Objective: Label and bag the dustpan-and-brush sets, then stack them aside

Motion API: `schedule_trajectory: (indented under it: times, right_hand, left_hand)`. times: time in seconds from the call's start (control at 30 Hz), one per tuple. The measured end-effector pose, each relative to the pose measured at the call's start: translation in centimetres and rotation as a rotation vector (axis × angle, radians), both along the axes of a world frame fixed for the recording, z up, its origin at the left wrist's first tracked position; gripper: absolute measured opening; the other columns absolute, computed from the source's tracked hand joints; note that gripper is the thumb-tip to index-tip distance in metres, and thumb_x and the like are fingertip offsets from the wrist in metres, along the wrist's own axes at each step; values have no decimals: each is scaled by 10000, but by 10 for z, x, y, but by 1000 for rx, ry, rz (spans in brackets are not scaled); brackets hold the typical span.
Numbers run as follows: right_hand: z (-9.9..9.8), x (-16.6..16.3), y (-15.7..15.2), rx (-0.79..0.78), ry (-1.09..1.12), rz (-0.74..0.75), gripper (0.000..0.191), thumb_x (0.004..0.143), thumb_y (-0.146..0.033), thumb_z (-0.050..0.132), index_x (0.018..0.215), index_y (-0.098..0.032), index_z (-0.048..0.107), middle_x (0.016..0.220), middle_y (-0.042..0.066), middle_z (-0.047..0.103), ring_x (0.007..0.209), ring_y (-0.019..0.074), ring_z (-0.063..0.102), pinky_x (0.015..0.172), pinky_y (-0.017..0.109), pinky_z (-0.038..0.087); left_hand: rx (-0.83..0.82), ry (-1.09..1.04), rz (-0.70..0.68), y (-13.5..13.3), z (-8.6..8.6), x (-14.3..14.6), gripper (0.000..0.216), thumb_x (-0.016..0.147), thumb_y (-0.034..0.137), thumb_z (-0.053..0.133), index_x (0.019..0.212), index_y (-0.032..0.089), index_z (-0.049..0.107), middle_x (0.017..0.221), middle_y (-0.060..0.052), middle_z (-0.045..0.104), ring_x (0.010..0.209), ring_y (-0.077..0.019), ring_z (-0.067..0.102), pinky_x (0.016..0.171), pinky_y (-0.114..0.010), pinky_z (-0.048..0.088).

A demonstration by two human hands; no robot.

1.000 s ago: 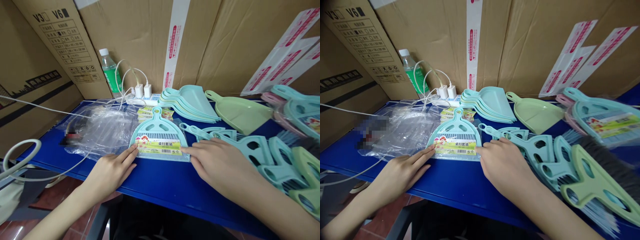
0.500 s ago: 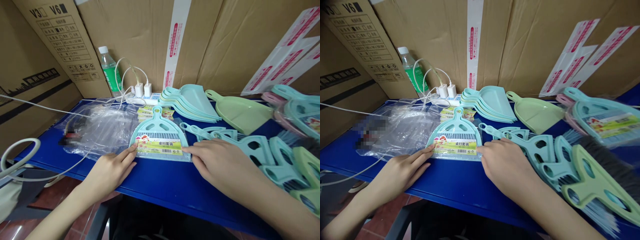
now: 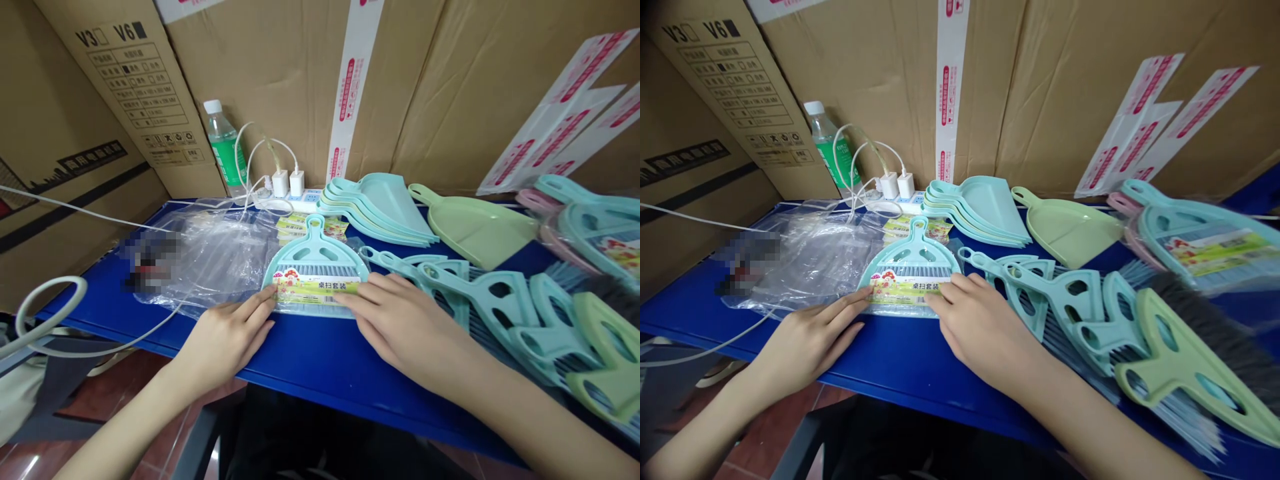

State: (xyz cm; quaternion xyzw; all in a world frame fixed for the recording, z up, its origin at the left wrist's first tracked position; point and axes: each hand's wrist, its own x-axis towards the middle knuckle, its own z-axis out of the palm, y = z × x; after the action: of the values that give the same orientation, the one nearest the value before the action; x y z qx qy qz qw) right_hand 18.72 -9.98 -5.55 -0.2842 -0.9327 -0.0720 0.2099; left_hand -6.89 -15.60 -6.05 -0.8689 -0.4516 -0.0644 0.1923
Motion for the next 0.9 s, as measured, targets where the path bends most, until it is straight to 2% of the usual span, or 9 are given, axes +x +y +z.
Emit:
schedule_trajectory:
  times: [0.2,0.4,0.53,0.7,0.9]
  right_hand:
    - [-2,0,1,10,-2,-5,172,839,-79,553,911,-164,683,770,27,667,762,203,567,693,332,384]
    - [-3,0,2,14,-18,-23,185,851,-89,532,908,-178,684,779,39,683,772,207,571,698,334,376]
    - [-3,0,3,49,2,-42,184,850,-84,532,903,-175,683,773,42,689,757,211,565,689,334,366]
    - [-1,2,4,115,20,-77,168,883,-109,519,864,-179,671,723,24,665,731,212,551,675,332,353]
    - [1,4,4,132,31,-93,149,883,-130,535,838,-184,666,693,14,631,704,210,526,663,331,330]
  left_hand:
    - [86,43,-36,2,5,4,436,1039,233,232,1072,105,648,1168,-143,696,783,-196,735,591,-291,579]
    - [104,31,-95,9,12,12,392,1035,236,275,1052,143,656,1115,-84,720,764,-165,720,619,-273,571]
    - [61,29,-151,23,26,19,329,1016,222,332,1011,152,653,980,-59,735,713,-163,700,608,-271,544]
    - [-81,78,-132,47,42,25,231,976,203,424,930,156,646,797,-32,696,628,-164,661,535,-251,469]
    - [-128,-8,-174,58,28,23,285,1007,257,378,1002,174,651,876,-30,697,676,-156,673,534,-252,452]
